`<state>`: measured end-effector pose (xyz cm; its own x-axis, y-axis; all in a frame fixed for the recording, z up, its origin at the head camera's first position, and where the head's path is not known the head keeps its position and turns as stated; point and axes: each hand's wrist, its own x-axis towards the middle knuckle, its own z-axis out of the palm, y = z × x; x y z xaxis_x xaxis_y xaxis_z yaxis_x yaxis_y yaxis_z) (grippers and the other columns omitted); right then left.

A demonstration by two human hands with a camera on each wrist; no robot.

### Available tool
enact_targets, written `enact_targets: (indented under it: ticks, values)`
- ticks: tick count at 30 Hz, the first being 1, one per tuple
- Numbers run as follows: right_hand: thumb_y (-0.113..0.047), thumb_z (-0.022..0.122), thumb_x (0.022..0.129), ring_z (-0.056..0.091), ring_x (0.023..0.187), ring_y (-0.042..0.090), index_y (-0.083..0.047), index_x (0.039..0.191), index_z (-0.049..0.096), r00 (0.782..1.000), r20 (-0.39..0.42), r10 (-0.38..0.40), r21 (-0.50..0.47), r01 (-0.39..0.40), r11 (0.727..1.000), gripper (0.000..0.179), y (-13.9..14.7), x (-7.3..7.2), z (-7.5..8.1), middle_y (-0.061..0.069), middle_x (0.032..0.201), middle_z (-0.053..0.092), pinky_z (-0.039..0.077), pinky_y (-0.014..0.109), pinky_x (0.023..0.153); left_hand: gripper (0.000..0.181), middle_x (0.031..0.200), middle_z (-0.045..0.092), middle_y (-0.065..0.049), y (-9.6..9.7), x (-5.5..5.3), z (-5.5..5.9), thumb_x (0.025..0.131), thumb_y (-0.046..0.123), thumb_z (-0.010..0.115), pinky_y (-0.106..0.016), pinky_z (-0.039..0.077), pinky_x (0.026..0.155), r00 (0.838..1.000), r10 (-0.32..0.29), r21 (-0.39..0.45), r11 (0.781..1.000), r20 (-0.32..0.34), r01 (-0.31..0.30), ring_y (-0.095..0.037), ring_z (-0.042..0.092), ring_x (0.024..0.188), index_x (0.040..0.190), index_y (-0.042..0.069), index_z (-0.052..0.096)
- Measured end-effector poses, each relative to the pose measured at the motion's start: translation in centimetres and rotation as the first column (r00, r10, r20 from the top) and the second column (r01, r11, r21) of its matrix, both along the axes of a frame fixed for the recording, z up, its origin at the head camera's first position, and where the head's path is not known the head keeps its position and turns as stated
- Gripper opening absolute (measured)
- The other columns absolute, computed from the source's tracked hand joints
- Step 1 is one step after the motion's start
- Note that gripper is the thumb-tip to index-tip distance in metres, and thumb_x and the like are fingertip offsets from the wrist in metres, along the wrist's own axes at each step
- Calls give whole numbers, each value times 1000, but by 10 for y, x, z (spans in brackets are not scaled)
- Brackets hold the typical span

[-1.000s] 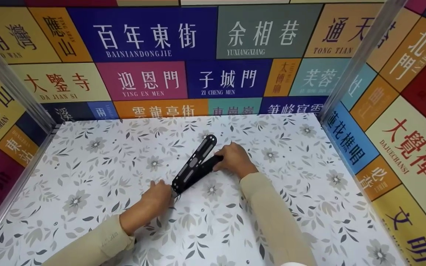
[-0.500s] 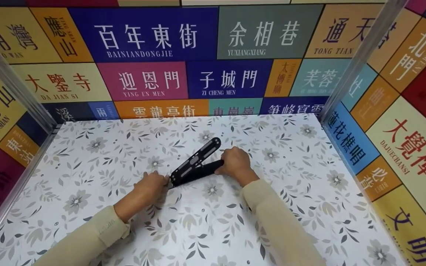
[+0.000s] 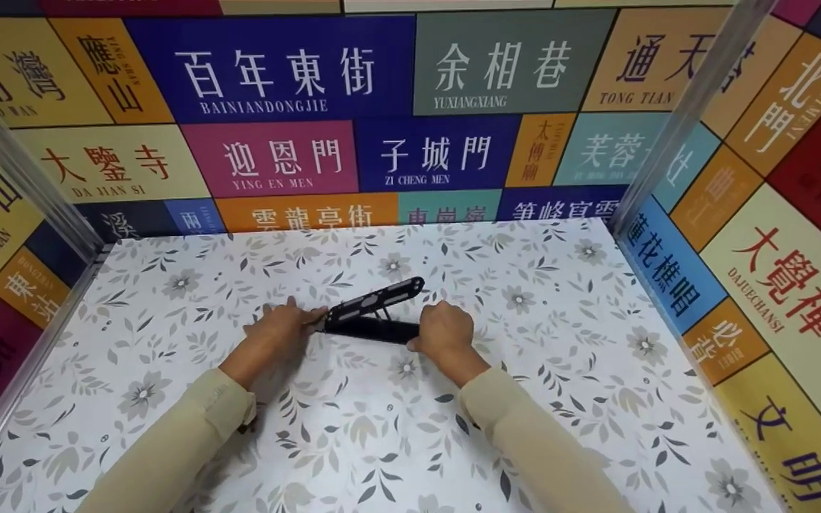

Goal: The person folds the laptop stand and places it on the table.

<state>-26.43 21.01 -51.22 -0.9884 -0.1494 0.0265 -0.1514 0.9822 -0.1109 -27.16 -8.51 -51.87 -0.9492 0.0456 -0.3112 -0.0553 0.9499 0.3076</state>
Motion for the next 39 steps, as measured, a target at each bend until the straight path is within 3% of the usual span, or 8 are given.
enact_targets:
  ticks: [3,9,19,25,29,32,35,39]
  values:
    - [-48,93,67,62,66,32,-5,71,64,1000,-3,-3,-18,3,1000,52,-3,7,2,16,78,65,51,49,54,63,171,19,-11,-1,-7,2,107,4,38,-86,22,105,1000,-21,2,1000,-11,21,-58,13,151,149,51,45]
    - [-44,93,67,64,67,36,-3,74,66,999,26,27,-10,-27,1000,50,-8,16,6,15,75,66,52,49,53,81,171,17,-10,-1,-16,7,93,-10,55,-89,23,101,996,-89,-34,995,-24,89,-60,11,150,147,50,46]
    - [-52,93,63,58,63,29,-7,69,60,998,29,60,-1,-60,998,56,-8,16,9,11,74,61,51,47,51,53,170,19,-14,-8,-14,6,106,12,48,-89,17,103,993,-108,38,993,-50,110,-62,12,148,147,46,48]
    - [-56,93,61,46,57,20,-16,55,49,996,77,49,-36,-46,998,60,0,12,11,0,62,47,40,37,44,61,170,20,-17,-5,-14,4,102,7,52,-85,15,109,986,-155,3,988,-65,156,-59,14,150,152,41,45]
    - [-53,93,63,46,58,16,-18,54,59,991,129,37,-116,-22,993,50,8,6,15,-5,59,53,38,33,45,55,160,42,-15,8,-13,5,98,15,62,-80,27,110,961,-201,-72,979,-188,191,-48,34,147,151,27,51]
    - [-50,92,68,55,60,15,-17,66,74,981,192,41,-227,4,974,37,16,-1,15,-4,68,68,43,31,49,42,137,64,-12,20,-9,8,94,20,71,-69,43,105,911,-209,-64,978,-355,200,-39,59,129,135,13,63]
    - [-49,89,74,61,57,15,-16,77,80,966,246,78,-315,3,949,34,24,-9,13,-2,73,74,47,30,52,34,120,73,-11,32,-1,11,91,19,76,-55,55,97,876,-160,42,979,-456,200,-33,69,111,123,7,70]
    - [-51,86,77,59,54,14,-18,80,81,935,340,98,-422,59,905,33,32,-21,8,-2,69,72,48,28,52,35,118,74,-13,43,6,13,91,17,77,-43,57,97,879,-81,251,942,-470,221,-30,69,112,123,4,72]
